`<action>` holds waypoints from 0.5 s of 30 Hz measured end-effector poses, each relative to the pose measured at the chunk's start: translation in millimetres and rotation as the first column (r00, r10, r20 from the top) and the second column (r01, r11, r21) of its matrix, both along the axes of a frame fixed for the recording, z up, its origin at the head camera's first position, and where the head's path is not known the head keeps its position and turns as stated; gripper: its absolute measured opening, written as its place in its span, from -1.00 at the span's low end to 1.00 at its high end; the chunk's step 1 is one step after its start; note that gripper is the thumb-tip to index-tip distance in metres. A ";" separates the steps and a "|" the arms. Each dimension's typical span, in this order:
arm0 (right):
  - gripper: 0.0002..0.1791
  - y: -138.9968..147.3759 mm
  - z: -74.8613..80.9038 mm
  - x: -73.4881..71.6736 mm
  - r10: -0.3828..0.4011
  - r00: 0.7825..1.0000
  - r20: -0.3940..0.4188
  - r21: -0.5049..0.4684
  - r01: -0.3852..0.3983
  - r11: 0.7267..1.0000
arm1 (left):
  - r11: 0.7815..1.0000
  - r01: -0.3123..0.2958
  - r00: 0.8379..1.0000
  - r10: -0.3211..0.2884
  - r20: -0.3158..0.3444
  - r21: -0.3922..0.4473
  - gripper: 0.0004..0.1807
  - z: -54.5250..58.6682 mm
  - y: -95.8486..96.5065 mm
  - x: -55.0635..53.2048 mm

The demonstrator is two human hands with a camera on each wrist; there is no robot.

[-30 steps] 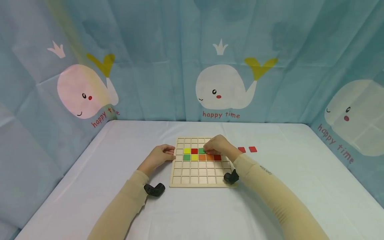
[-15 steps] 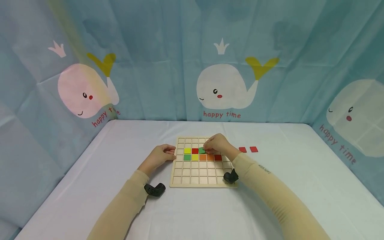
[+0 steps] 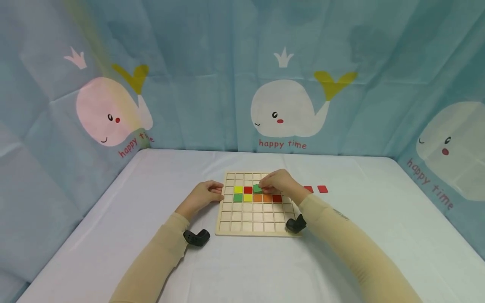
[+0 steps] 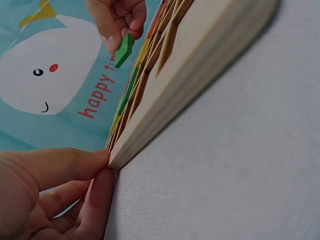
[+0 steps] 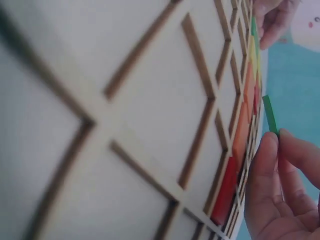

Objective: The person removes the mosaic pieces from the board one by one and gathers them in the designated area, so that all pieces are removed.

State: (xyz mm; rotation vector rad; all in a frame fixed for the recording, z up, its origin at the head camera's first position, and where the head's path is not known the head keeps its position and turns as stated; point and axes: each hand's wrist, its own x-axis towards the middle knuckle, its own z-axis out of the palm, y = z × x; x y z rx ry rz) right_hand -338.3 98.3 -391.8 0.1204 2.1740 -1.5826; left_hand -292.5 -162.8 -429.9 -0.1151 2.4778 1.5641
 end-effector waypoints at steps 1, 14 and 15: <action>-0.80 0.7 0.4 0.4 0.006 1.000 -0.002 -0.005 -0.006 1.000 | 1.000 0.000 1.000 0.000 0.003 0.001 -0.49 0.0 0.3 0.2; -0.75 4.6 13.3 4.7 0.030 0.999 -0.035 0.033 -0.028 0.999 | 1.000 0.028 1.000 -0.028 -0.014 0.005 -0.49 -2.8 -2.5 -0.8; -0.75 4.9 14.1 5.7 0.030 0.999 -0.035 0.034 -0.029 0.999 | 1.000 0.029 0.999 -0.029 -0.017 0.001 -0.49 -2.6 -2.6 -0.2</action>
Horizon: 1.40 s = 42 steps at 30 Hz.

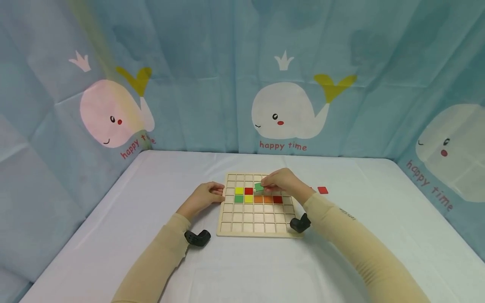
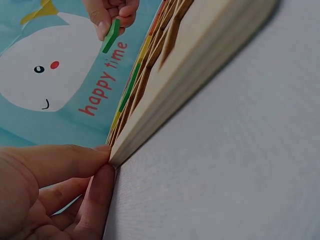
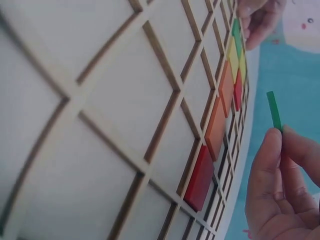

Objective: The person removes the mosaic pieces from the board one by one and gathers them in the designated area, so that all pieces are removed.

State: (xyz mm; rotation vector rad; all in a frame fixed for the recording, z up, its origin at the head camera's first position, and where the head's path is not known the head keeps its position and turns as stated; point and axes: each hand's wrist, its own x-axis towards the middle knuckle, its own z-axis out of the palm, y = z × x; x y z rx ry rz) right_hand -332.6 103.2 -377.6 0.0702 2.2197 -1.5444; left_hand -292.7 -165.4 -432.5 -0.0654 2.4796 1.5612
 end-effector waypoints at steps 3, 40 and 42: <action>-0.74 2.4 0.8 0.5 -0.008 1.000 0.000 0.003 0.008 1.000 | 1.000 0.003 1.000 -0.003 -0.007 -0.006 -0.49 -0.6 0.4 0.2; -0.66 35.6 9.4 3.6 -0.054 0.998 0.010 -0.007 0.054 0.998 | 1.000 0.023 1.000 -0.023 -0.002 0.008 -0.49 1.8 -4.9 -3.1; -0.65 37.6 7.7 3.1 -0.067 0.998 0.010 0.000 0.067 0.998 | 1.000 0.024 1.000 -0.024 0.000 0.008 -0.49 1.8 -4.1 -3.0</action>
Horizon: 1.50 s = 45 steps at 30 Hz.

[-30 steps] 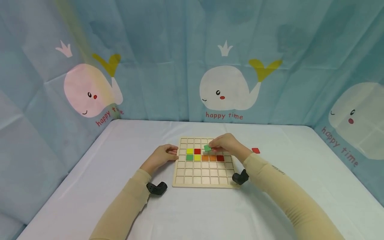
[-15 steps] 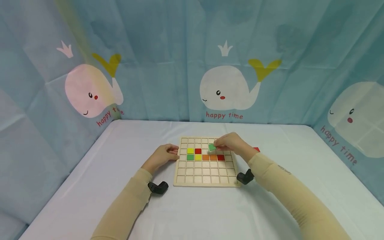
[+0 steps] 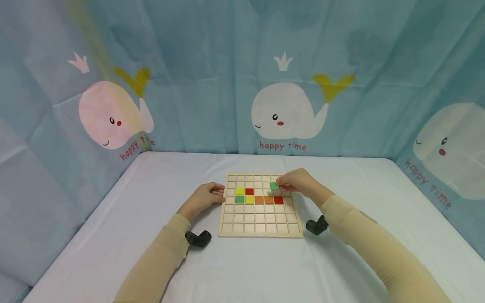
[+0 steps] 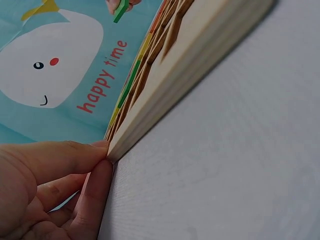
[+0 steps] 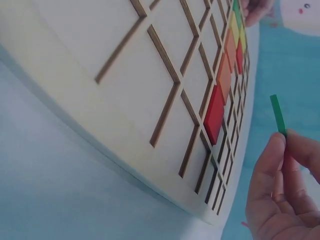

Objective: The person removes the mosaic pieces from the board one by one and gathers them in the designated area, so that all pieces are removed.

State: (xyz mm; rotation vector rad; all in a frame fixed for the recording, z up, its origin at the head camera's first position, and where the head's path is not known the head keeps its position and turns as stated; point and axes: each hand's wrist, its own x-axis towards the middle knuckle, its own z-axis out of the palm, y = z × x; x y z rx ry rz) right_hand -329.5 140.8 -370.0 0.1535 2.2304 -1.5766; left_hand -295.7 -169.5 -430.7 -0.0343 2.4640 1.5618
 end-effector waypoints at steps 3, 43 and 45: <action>-0.65 1.3 -2.0 -0.5 -0.016 1.000 0.004 -0.001 0.016 1.000 | 1.000 -0.001 1.000 0.001 0.009 0.001 -0.49 0.1 0.8 1.4; -0.62 25.9 6.6 -4.2 -0.035 0.999 -0.017 0.100 0.036 0.994 | 1.000 -0.028 1.000 0.028 0.003 -0.001 -0.52 0.5 4.4 3.8; -0.60 28.9 5.9 -4.0 -0.035 0.999 -0.006 0.108 0.035 0.994 | 1.000 -0.029 1.000 0.029 0.003 -0.006 -0.51 -0.2 4.3 3.9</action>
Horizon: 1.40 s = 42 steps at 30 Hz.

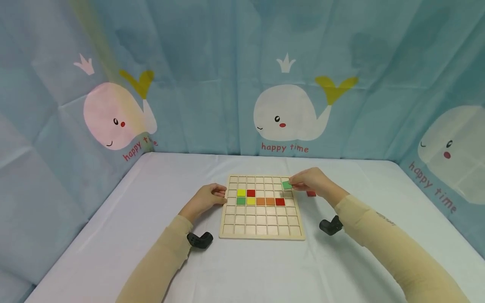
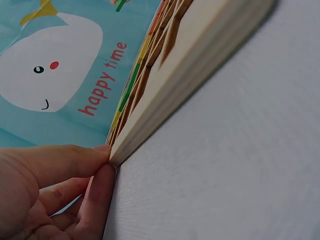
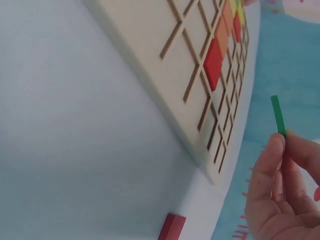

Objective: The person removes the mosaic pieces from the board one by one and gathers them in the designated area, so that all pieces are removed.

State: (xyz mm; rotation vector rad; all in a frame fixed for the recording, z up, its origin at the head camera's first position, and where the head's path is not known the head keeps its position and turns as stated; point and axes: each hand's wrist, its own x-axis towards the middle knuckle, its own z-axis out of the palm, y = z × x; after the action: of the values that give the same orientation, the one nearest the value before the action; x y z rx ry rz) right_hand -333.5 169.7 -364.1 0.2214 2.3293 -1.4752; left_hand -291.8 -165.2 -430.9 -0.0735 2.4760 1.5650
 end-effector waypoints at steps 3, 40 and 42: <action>-0.59 5.5 -2.1 1.7 0.001 1.000 0.018 0.004 -0.001 1.000 | 1.000 0.008 1.000 -0.008 0.008 -0.004 -0.51 -1.6 0.6 1.2; -0.47 70.6 4.1 11.7 -0.026 1.000 -0.015 0.076 0.028 0.997 | 1.000 0.001 1.000 -0.001 -0.009 0.011 -0.50 -1.3 -1.0 -1.0; -0.44 75.1 3.4 11.6 -0.026 1.000 -0.011 0.089 0.026 0.996 | 1.000 0.003 1.000 -0.003 -0.008 0.008 -0.50 -1.7 -1.2 -1.5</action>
State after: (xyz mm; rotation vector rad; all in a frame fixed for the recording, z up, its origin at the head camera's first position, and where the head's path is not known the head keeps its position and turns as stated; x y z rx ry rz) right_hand -321.9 244.9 -360.7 0.2699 2.4111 -1.3889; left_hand -293.3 -166.4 -432.6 -0.0621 2.4747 1.5774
